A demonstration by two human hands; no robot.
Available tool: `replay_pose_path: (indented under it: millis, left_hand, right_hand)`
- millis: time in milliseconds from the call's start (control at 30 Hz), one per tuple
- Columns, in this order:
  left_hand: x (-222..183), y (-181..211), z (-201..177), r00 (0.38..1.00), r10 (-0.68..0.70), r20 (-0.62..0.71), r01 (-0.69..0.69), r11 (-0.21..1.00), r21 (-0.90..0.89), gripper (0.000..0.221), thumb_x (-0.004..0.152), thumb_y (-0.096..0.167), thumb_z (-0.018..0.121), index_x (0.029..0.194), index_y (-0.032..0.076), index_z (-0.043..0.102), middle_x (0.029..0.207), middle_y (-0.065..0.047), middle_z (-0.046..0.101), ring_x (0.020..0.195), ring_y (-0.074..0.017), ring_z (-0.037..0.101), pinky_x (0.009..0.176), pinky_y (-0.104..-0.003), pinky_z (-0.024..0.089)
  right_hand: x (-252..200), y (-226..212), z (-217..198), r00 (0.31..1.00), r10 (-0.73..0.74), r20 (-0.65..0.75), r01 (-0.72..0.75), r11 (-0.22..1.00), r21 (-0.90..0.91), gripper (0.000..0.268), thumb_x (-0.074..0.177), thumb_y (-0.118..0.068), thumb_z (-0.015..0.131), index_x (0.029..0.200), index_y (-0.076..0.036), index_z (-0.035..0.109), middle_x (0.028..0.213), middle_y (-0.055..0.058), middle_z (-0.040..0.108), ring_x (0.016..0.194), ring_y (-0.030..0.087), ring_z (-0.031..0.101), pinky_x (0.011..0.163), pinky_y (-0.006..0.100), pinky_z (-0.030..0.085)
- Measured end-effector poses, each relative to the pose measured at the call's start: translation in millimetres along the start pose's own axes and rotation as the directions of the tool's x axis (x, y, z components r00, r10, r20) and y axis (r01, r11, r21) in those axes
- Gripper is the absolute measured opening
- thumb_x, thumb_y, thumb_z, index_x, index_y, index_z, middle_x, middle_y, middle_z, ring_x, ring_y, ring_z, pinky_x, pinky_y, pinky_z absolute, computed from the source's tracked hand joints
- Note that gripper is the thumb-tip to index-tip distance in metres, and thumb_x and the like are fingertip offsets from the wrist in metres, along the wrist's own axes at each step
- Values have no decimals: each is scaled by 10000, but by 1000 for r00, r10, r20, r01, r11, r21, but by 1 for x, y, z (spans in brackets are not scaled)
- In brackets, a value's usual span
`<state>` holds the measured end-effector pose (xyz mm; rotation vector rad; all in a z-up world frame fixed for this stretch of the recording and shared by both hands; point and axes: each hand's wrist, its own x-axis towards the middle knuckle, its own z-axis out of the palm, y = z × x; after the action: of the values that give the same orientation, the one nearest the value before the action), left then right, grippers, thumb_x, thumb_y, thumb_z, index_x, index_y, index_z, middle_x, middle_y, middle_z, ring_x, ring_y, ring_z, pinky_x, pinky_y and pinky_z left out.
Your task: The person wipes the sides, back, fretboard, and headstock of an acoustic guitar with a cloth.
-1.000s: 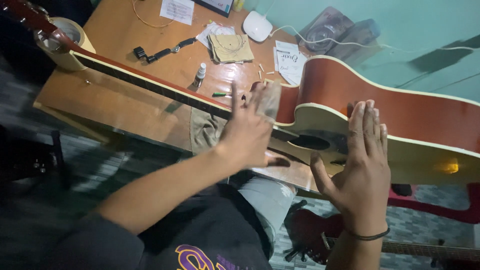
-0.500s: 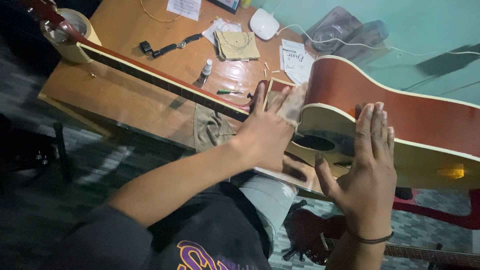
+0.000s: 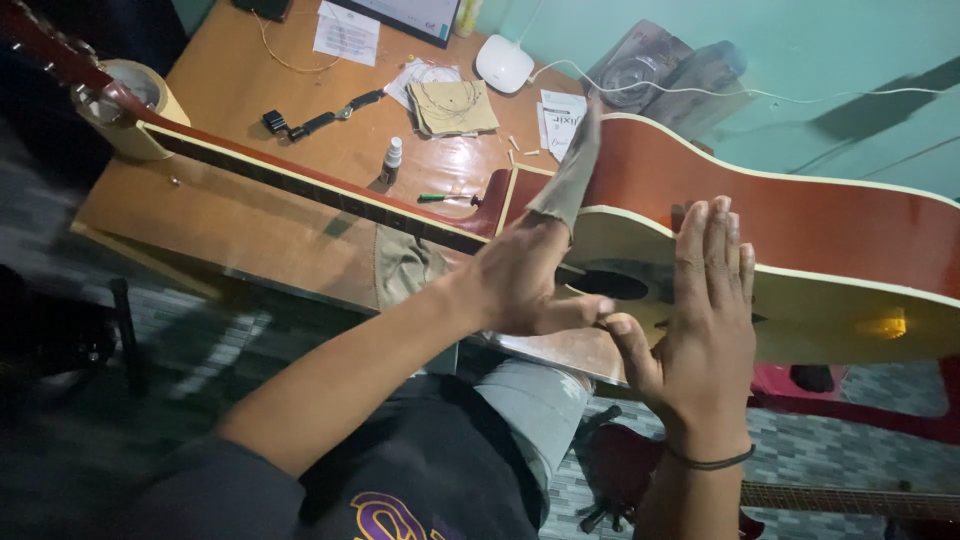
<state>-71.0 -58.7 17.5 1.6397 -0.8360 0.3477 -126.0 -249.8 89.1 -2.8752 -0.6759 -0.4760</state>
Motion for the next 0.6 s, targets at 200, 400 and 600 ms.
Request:
replay_pose_path:
  millis: [200, 400, 600]
  left_hand:
    - [32, 19, -8, 988, -83, 131, 11, 880, 474, 1114, 867, 808, 277, 1577, -49, 239, 1691, -236, 206, 1595, -379, 106, 1334, -558, 83]
    - [-3, 22, -9, 987, 29, -158, 8, 972, 233, 646, 1042, 516, 417, 1449, 22, 499, 1528, -193, 528, 1269, -318, 544, 1154, -498, 403]
    - [-55, 59, -72, 985, -171, 1, 169, 968, -185, 340, 1096, 340, 418, 1110, 68, 621, 1114, -130, 614, 1081, -271, 598, 987, -384, 459]
  right_hand:
    - [-3, 7, 4, 1000, -17, -23, 17, 1000, 14, 892, 1007, -653, 285, 1651, -48, 165, 1723, 190, 148, 1619, 348, 133, 1315, 551, 122]
    - [-6, -18, 6, 894, -103, -436, 226, 944, 240, 685, 1127, -461, 292, 1461, 112, 463, 1529, 308, 472, 1495, 439, 442, 1328, 574, 360]
    - [-26, -56, 40, 881, 119, -458, 240, 722, 649, 284, 1030, -81, 577, 1272, 62, 533, 1210, 246, 635, 1091, 313, 694, 947, 350, 638]
